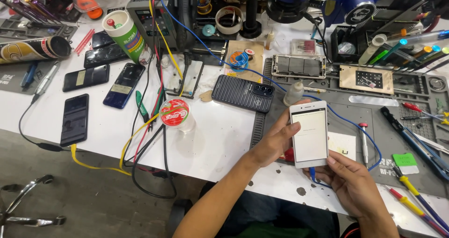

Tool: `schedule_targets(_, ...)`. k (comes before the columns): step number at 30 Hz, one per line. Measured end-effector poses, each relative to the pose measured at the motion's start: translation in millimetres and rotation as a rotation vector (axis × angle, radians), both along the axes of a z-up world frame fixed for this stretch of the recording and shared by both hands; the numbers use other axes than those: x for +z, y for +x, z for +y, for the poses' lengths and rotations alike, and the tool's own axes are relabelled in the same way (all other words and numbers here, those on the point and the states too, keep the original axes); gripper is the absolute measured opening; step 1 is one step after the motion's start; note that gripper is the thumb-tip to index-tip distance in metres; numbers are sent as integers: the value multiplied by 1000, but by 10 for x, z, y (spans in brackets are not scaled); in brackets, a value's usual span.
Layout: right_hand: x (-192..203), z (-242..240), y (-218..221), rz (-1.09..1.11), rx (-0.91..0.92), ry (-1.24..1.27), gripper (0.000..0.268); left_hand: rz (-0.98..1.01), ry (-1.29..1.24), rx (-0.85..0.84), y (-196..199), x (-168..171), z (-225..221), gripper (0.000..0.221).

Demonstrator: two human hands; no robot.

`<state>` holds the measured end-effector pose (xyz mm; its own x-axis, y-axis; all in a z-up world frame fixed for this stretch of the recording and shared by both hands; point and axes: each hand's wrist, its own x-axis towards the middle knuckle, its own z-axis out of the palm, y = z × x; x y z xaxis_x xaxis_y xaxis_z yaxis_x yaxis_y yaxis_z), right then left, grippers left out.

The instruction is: Checking the power and charging status of a mobile phone and then reassembling it by screwing in internal components.

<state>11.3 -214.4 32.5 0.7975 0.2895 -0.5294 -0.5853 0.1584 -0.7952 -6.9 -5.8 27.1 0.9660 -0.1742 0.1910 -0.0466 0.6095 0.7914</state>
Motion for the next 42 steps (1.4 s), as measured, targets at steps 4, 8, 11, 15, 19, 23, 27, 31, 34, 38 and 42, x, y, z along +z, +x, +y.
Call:
schedule_targets(4,-26,-8,-4,-5,12,16,45,8,-7,14,-7,-8,-6,71)
schedule_targets(8,-21,-19,-3,-16,-10,39,44,3,-24,9,20,-77,-18,71)
schedule_targets(11,10,-26,-13,-43,25,77,42,4,12,12,-21,29,15,73)
schedule_targets(15,-32,-91,-9,-38,47,81,41,47,-6,-13,-35,47,9,79)
schedule_targets(19,16,-48,41,6,6,79,42,60,11,5,7,75,33,82)
schedule_targets(23,-144,-131,40,-38,37,106,40,56,0,6,3,33,24,83)
schedule_targets(27,-195,-156,34,-19,33,79,41,70,18,-3,14,7,21,82)
schedule_targets(31,-307,-187,14,-219,112,77,42,-87,94,46,43,-94,2,81)
schedule_targets(34,-265,-171,13,-237,122,78,42,-80,97,51,40,-65,3,81)
schedule_targets(38,-264,-164,9,-243,131,89,42,-77,102,56,51,-59,-1,80)
schedule_targets(42,-344,-195,-2,-247,141,87,42,-74,96,61,28,-94,-3,80)
